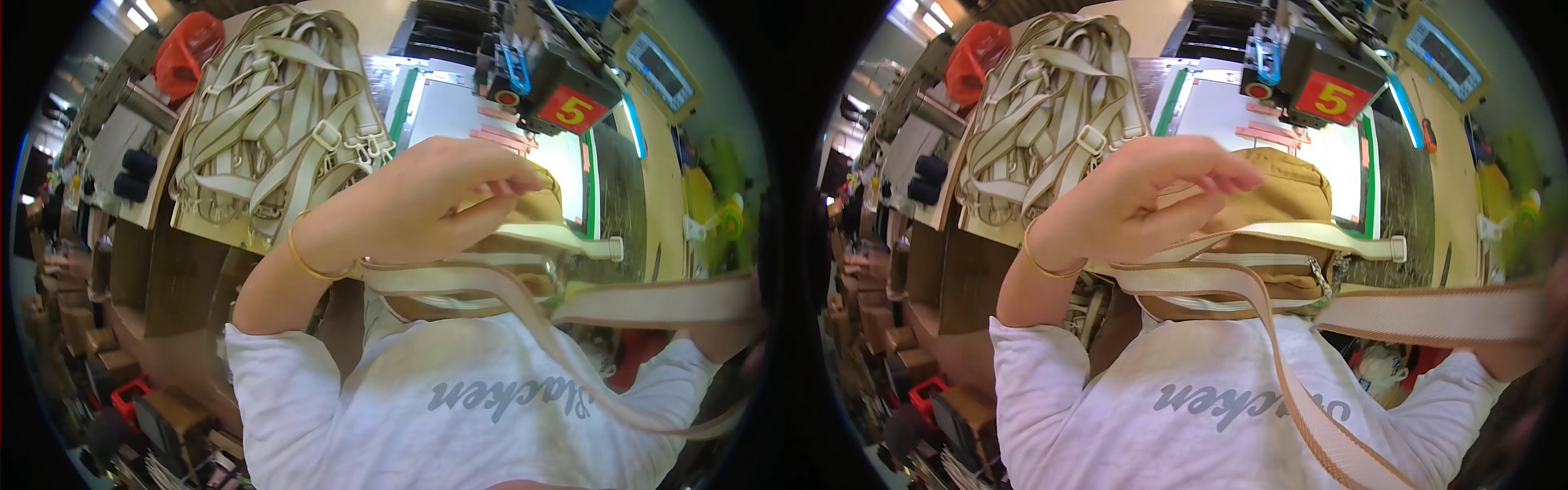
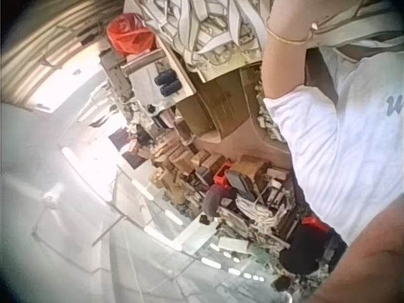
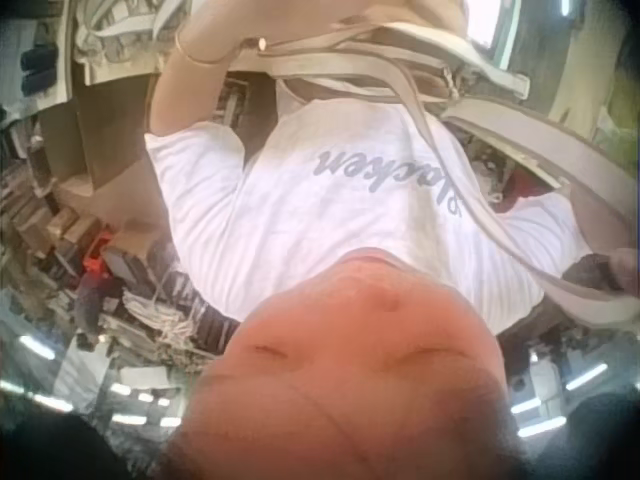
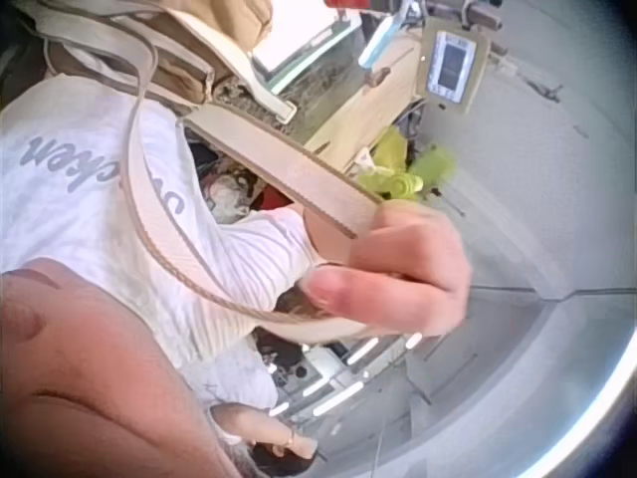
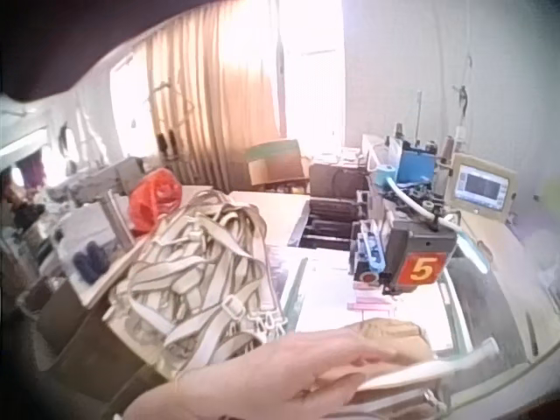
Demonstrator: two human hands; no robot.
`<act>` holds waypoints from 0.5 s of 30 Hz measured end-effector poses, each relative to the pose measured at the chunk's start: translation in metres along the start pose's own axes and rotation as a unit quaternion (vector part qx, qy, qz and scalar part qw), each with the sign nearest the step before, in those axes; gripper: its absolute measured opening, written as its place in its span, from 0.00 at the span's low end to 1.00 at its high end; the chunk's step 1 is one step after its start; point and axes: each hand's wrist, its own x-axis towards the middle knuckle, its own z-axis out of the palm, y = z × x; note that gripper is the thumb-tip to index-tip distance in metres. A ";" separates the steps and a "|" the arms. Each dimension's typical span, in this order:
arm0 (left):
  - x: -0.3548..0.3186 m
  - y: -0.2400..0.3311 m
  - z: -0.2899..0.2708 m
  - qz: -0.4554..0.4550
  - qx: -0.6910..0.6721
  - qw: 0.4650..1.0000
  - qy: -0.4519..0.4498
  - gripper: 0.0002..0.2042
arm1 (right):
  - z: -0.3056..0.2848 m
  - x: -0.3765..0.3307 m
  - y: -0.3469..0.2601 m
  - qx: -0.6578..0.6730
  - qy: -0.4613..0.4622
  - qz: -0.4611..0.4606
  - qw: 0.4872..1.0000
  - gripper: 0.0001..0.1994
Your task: The person attaches a shoulder strap to a bag by threading the webbing strap through plastic buckles and adjusting it by hand.
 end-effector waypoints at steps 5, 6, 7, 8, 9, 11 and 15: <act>-0.057 -0.015 -0.026 -0.060 -0.004 0.998 -0.035 0.09 | 0.020 -0.052 0.015 -0.056 -0.164 0.004 0.985 0.28; -0.064 -0.014 -0.028 -0.075 0.036 0.996 -0.022 0.08 | 0.030 -0.057 0.034 -0.017 -0.158 0.000 0.987 0.28; -0.067 -0.015 -0.027 -0.087 0.075 0.993 -0.015 0.08 | 0.035 -0.049 0.048 0.012 -0.155 0.001 0.988 0.27; -0.069 -0.018 -0.022 -0.120 0.074 0.990 0.011 0.08 | 0.052 -0.049 0.062 0.036 -0.083 -0.015 0.996 0.28; -0.062 -0.019 -0.021 -0.105 0.067 0.992 -0.010 0.08 | 0.063 -0.046 0.063 0.054 -0.046 0.005 0.997 0.26; -0.053 -0.023 -0.018 -0.081 0.122 0.988 -0.046 0.09 | 0.067 -0.044 0.075 -0.053 -0.063 0.142 0.987 0.21; -0.052 -0.006 0.004 -0.051 0.191 0.979 -0.050 0.15 | 0.101 -0.033 0.138 -0.051 0.056 0.280 0.957 0.19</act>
